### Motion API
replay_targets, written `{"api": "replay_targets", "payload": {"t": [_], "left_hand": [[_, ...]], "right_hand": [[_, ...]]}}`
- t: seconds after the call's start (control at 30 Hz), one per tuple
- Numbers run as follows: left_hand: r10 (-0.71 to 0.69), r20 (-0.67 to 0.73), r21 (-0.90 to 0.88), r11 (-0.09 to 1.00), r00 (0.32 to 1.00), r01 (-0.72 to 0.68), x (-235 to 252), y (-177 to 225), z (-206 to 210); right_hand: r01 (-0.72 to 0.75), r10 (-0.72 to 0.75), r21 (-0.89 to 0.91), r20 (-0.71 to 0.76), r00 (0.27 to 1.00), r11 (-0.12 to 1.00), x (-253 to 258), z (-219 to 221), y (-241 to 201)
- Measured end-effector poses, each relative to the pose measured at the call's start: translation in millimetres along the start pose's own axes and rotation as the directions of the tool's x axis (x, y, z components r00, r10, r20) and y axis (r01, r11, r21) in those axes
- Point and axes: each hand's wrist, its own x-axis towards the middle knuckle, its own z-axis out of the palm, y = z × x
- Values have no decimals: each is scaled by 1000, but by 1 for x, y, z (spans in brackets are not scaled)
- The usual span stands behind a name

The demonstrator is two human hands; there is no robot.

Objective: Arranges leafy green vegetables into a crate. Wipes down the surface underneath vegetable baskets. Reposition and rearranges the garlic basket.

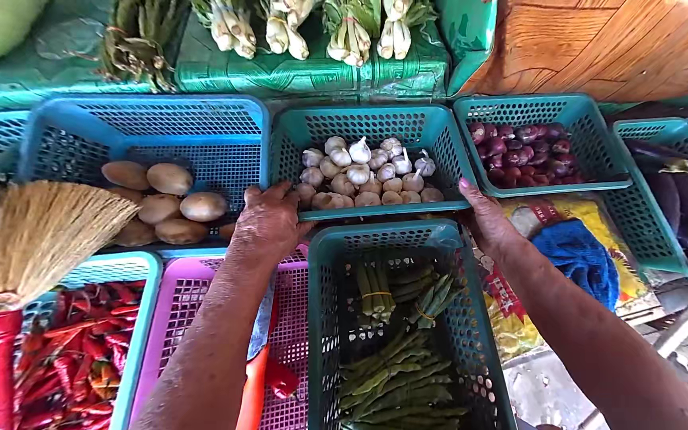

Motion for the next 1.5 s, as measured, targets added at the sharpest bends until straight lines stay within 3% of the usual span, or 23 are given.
{"api": "replay_targets", "payload": {"t": [0.07, 0.17, 0.23, 0.37, 0.5, 0.63, 0.87, 1.0, 1.13, 1.23, 1.37, 1.43, 1.5], "left_hand": [[-19, 20, 13, 1000, 1000, 19, 0, 2, -1], [-45, 1, -26, 999, 999, 45, 3, 4, -2], [-56, -8, -72, 996, 998, 55, 3, 3, -1], [-56, -55, -148, 988, 997, 47, 3, 1, 3], [-129, -17, -249, 961, 991, 121, 4, 6, -2], [-164, 93, -244, 952, 982, 182, 7, 12, -10], [-173, 149, -213, 956, 974, 202, 6, 15, -16], [-109, 23, -189, 976, 994, 112, 4, 7, -3], [-34, -187, -175, 985, 982, 0, -1, -1, 12], [-27, -269, -169, 985, 963, -19, -2, -1, 14], [-48, -343, -335, 939, 938, -74, -1, 8, 7], [-68, -284, -480, 874, 956, -80, 2, 32, -11], [-67, -98, -623, 783, 993, -8, 8, 60, -35]], "right_hand": [[-20, 21, 23, -44, 999, 1000, 1, 11, -10], [65, -63, 34, -69, 996, 997, -2, 18, -28], [103, -98, 102, -54, 994, 989, -12, 20, -40], [163, -126, 240, -164, 978, 957, -26, 29, -53], [255, -203, 231, -226, 953, 939, -56, 38, -78], [370, -324, 228, -216, 921, 901, -84, 17, -93], [490, -416, 115, -383, 825, 864, -100, -62, -61], [413, -282, 217, -457, 844, 885, -106, -80, -50], [205, -72, 322, -381, 922, 924, -102, -84, -47], [162, -31, 348, -353, 935, 923, -99, -88, -39], [44, 90, 401, -309, 947, 915, -102, -95, -23], [12, 124, 423, -293, 948, 906, -102, -97, -15], [30, 100, 428, -279, 955, 903, -101, -98, -8]]}}
